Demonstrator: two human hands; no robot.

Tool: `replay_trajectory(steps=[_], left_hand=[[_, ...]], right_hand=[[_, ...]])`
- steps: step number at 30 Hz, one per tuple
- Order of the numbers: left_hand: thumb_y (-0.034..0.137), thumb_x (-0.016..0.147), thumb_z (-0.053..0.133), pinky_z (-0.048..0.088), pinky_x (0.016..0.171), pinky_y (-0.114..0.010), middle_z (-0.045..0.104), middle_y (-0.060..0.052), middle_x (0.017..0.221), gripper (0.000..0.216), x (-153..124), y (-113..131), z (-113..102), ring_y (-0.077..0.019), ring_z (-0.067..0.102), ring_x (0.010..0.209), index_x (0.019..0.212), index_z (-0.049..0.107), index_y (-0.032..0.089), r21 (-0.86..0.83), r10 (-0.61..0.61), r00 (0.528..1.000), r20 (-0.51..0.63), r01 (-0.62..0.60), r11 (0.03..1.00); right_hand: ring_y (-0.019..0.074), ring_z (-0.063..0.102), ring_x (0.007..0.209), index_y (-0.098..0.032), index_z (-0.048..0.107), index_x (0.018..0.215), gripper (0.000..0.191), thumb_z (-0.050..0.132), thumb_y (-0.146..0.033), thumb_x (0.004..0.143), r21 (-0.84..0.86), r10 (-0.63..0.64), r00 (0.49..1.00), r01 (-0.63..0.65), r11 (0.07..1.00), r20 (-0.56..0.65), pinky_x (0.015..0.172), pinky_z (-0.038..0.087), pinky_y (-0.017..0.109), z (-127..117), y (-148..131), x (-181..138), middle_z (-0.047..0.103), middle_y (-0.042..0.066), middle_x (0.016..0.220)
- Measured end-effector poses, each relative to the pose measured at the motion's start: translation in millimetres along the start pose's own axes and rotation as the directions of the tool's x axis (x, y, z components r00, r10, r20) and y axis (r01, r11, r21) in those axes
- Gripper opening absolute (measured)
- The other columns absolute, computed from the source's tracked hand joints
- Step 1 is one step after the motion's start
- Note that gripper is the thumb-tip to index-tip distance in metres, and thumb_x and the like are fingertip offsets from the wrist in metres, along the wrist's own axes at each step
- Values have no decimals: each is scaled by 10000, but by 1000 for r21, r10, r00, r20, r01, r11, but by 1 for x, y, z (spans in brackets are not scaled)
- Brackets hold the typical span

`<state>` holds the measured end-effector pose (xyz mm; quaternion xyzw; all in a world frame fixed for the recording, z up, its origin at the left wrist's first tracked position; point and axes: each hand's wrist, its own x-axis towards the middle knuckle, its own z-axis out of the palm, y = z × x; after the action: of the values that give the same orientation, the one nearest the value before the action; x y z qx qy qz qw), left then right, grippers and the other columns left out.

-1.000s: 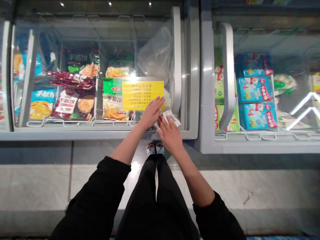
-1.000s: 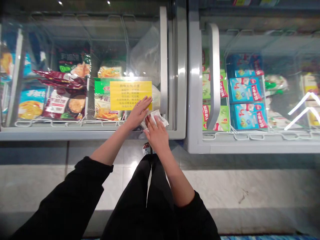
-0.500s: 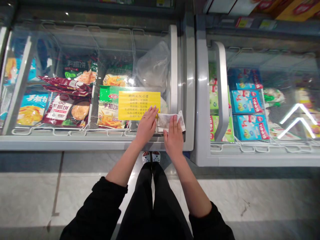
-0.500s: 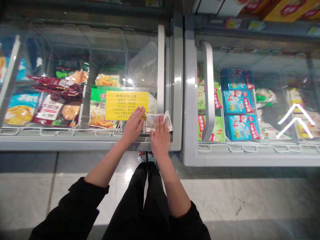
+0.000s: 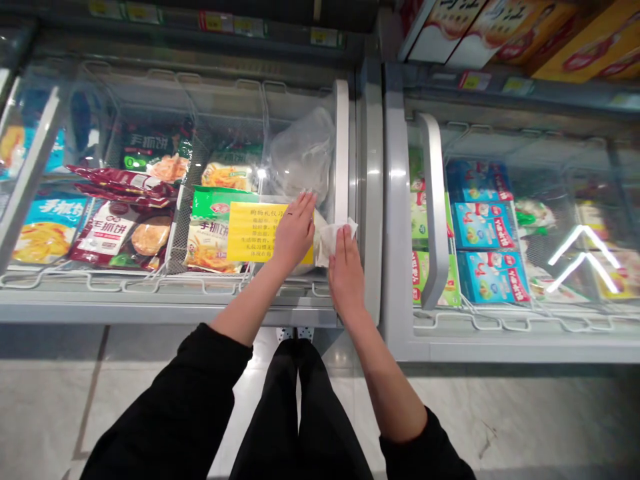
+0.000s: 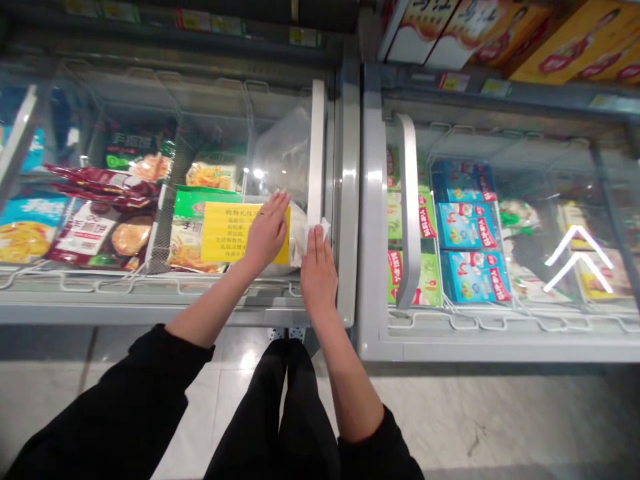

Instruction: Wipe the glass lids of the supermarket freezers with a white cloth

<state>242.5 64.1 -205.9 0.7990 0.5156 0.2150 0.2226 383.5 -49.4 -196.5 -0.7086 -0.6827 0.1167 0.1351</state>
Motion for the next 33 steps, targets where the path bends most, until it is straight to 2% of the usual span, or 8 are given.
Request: replay_trajectory(steps=[3, 7, 10, 17, 23, 25, 31, 33], left_hand=[[52, 987, 424, 272, 1372, -483, 433, -115, 1731, 686, 40, -11, 0, -251, 334, 1643, 1665, 423, 164, 65, 29, 999, 22, -30, 997], [97, 1015, 442, 292, 1358, -504, 390, -162, 1742, 628, 67, -24, 3, -274, 352, 1635, 1643, 443, 107, 139, 13, 999, 50, -20, 990], [146, 1049, 441, 293, 1358, -503, 376, -146, 1750, 601, 68, -27, 7, -265, 349, 1637, 1650, 436, 128, 165, 0, 1000, 21, -4, 986], [150, 1047, 425, 304, 1361, -480, 394, -125, 1745, 604, 65, -26, 4, -242, 352, 1635, 1651, 435, 144, 165, -16, 999, 30, 10, 986], [126, 1029, 437, 333, 1350, -495, 385, -100, 1753, 642, 66, -25, 1, -245, 355, 1635, 1668, 414, 190, 174, -26, 999, 35, 19, 985], [125, 1030, 435, 333, 1351, -484, 390, -113, 1750, 635, 66, -25, 1, -249, 356, 1634, 1663, 421, 166, 178, -30, 999, 42, 22, 984], [121, 1032, 418, 345, 1348, -486, 419, -129, 1732, 641, 66, -26, 1, -249, 368, 1628, 1672, 394, 144, 170, -33, 999, 14, 30, 985], [117, 1026, 423, 354, 1344, -493, 431, -123, 1726, 656, 66, -27, 2, -249, 373, 1625, 1679, 382, 158, 170, -29, 1000, 9, 27, 985]], right_hand=[[280, 256, 1673, -217, -69, 1765, 776, 331, -179, 1102, -12, -14, 998, 14, 1000, -62, 1349, 343, 527, 5, 1, 14, 254, 109, 1813], [318, 241, 1676, -221, 47, 1776, 759, 357, -174, 1085, -21, -69, 990, 67, 998, -119, 1341, 336, 590, 1, 3, 76, 306, 97, 1796], [329, 216, 1682, -220, 42, 1777, 762, 346, -163, 1080, -3, -74, 993, 74, 997, -93, 1337, 346, 602, -6, 1, 98, 290, 97, 1801], [333, 178, 1690, -209, -26, 1771, 764, 321, -163, 1092, 41, -30, 1000, 30, 999, 9, 1330, 371, 581, -12, -8, 69, 218, 100, 1822], [317, 185, 1690, -256, -13, 1774, 784, 337, -153, 1080, 105, -27, 999, 31, 994, -35, 1339, 353, 578, -7, 3, 160, 215, 65, 1827], [320, 175, 1692, -244, -13, 1774, 786, 343, -152, 1079, 109, -32, 999, 35, 993, -33, 1342, 343, 580, -7, 5, 176, 208, 73, 1829], [297, 180, 1693, -261, -66, 1766, 761, 306, -195, 1106, 151, -22, 1000, 25, 988, -18, 1340, 354, 564, -8, 1, 129, 188, 73, 1833], [294, 185, 1692, -280, -72, 1765, 760, 297, -195, 1106, 167, -7, 1000, 11, 986, -24, 1332, 364, 574, -7, 0, 127, 187, 68, 1834]])
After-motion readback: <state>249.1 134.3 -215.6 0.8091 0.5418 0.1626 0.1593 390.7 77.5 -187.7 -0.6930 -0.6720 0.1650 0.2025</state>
